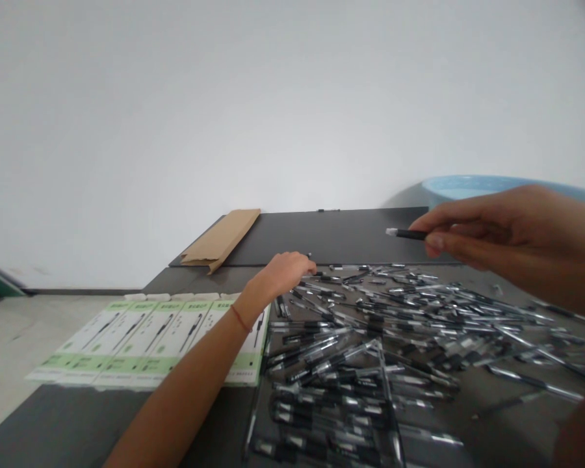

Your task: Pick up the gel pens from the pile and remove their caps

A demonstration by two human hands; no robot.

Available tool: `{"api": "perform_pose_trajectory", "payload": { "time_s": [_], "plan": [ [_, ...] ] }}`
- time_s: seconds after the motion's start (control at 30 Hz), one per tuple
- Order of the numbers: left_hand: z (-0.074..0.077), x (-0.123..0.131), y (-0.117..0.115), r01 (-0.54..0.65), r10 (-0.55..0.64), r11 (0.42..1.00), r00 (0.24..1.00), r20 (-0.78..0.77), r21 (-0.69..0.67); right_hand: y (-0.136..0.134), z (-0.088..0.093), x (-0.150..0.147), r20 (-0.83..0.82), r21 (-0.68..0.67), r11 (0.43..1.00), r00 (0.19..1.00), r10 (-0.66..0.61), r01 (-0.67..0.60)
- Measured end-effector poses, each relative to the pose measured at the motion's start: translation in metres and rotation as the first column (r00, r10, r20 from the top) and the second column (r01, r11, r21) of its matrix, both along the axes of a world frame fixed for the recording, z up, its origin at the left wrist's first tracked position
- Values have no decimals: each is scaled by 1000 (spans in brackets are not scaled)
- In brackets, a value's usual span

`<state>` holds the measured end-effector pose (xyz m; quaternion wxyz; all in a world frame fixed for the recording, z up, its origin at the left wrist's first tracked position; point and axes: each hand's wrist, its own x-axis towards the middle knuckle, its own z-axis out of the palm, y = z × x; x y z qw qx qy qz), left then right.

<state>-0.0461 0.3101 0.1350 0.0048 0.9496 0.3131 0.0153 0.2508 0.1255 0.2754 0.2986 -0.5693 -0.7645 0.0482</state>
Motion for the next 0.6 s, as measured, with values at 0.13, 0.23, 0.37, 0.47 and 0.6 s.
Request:
{"api": "perform_pose_trajectory", "payload": {
  "time_s": [0.13, 0.23, 0.37, 0.47, 0.6],
  "plan": [
    [-11, 2, 4, 111, -109, 992, 994, 25, -66, -1, 3, -5, 4, -5, 1000, 1000, -18, 18],
    [-19, 5, 3, 151, -147, 986, 987, 62, -69, -1, 4, -10, -14, -25, 999, 999, -30, 29],
    [-31, 11, 2, 208, -201, 976, 974, 108, -59, -2, 7, -15, -29, -38, 999, 1000, -6, 5],
    [-40, 13, 6, 238, -230, 971, 963, 140, -39, -3, 11, -17, -11, -74, 997, 1000, -8, 8],
    [-45, 17, 10, 315, -307, 949, 935, 176, -18, -3, 12, -17, -16, -100, 995, 1000, 0, -2]
  ]
}}
